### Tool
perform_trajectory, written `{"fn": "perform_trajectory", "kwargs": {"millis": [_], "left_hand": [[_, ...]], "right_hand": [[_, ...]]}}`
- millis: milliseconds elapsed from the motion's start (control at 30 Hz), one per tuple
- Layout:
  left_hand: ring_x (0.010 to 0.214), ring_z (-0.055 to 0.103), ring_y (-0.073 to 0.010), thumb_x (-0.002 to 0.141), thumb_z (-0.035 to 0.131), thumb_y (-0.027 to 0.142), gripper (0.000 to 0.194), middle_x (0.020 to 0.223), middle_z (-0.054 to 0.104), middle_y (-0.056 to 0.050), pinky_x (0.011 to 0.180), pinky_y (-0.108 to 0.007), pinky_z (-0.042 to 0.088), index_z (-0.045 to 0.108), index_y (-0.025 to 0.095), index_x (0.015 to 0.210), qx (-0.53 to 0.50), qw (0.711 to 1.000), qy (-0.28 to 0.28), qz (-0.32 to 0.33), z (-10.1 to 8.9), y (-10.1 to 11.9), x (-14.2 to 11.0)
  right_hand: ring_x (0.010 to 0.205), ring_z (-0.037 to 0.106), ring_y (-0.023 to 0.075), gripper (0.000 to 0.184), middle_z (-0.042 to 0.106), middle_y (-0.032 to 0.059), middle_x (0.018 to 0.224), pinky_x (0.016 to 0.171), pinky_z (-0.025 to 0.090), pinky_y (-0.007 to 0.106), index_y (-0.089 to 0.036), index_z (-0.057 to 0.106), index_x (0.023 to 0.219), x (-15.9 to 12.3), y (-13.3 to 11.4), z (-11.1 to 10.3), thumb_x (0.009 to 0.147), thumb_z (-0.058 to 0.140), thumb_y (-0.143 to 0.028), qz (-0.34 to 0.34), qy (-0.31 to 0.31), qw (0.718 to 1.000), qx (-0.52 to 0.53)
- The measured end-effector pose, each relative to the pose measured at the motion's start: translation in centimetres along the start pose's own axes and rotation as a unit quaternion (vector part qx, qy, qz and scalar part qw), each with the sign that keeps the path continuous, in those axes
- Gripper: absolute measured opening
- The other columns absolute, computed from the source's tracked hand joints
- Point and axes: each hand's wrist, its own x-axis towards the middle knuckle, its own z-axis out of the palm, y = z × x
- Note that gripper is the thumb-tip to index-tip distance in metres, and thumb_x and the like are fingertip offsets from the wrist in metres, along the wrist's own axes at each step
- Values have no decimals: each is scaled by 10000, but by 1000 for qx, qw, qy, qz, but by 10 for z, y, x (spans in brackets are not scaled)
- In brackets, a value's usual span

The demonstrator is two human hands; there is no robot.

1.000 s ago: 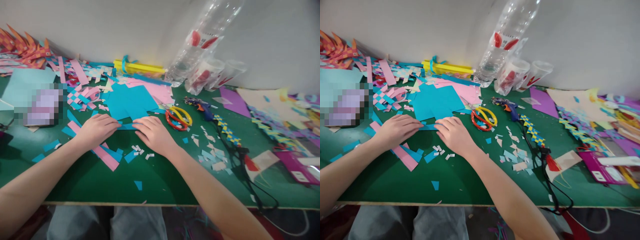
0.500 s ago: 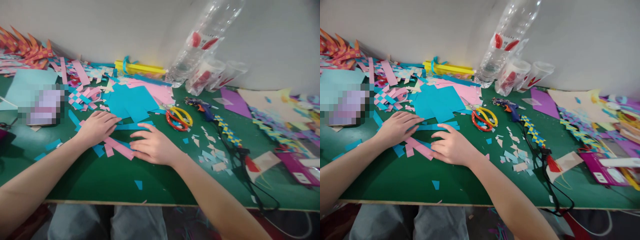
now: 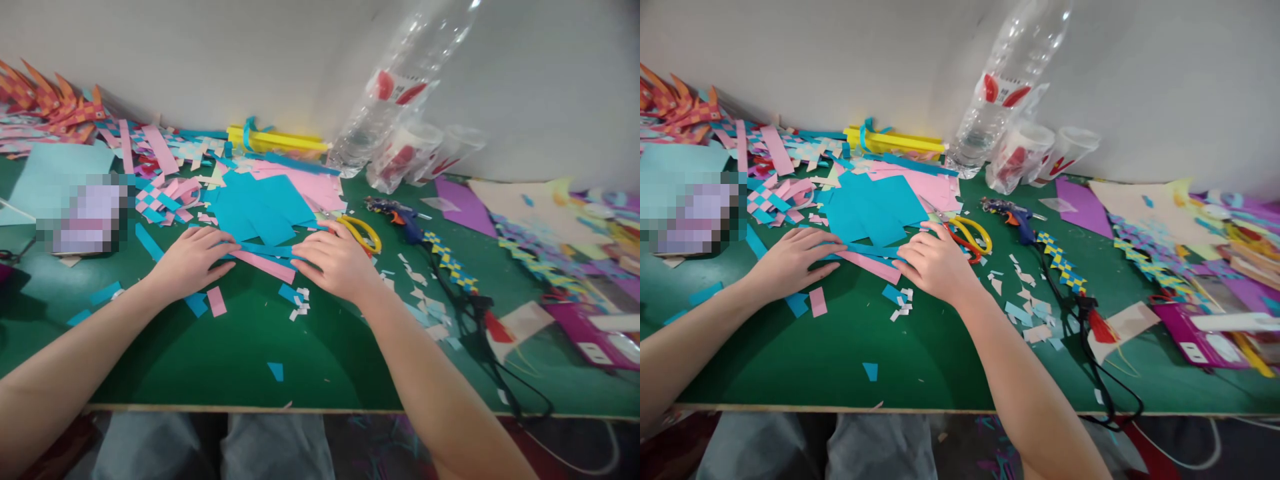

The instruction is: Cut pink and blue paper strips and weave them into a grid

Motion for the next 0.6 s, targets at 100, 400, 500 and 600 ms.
{"fn": "perform_trajectory", "kwargs": {"millis": [100,400,500,600], "left_hand": [[1091,581,-273,994,437,360,312,1141,659,-92,911,-430,440,686,207,1104,14,1000,-13,8,-2,1,0],[1142,567,-250,958,525,310,187,1135,675,-72,1014,-435,400,677,210,1001,-52,996,15,70,-5,8,1],[1259,514,-245,977,494,313,310,1307,622,-84,1054,-422,390,582,208,1256,-71,995,-27,63,-1,10,0],[1237,544,-231,992,458,301,313,1330,620,-75,1044,-406,405,589,203,1259,-77,993,-57,66,2,9,0]], "right_hand": [[1002,610,234,208,750,52,1033,968,409,455,-220,737,988,0,0,1,922,580,-339,-22,-26,999,26],[1003,607,233,232,726,82,998,947,424,432,-189,727,1022,-1,2,3,943,558,-327,23,-57,997,53],[809,623,177,240,711,43,834,753,477,325,-184,724,1025,0,-3,-3,876,660,-361,60,-112,975,180],[650,599,130,298,684,-1,729,612,448,268,-203,726,1044,5,-14,-7,802,740,-375,90,-204,939,261]]}}
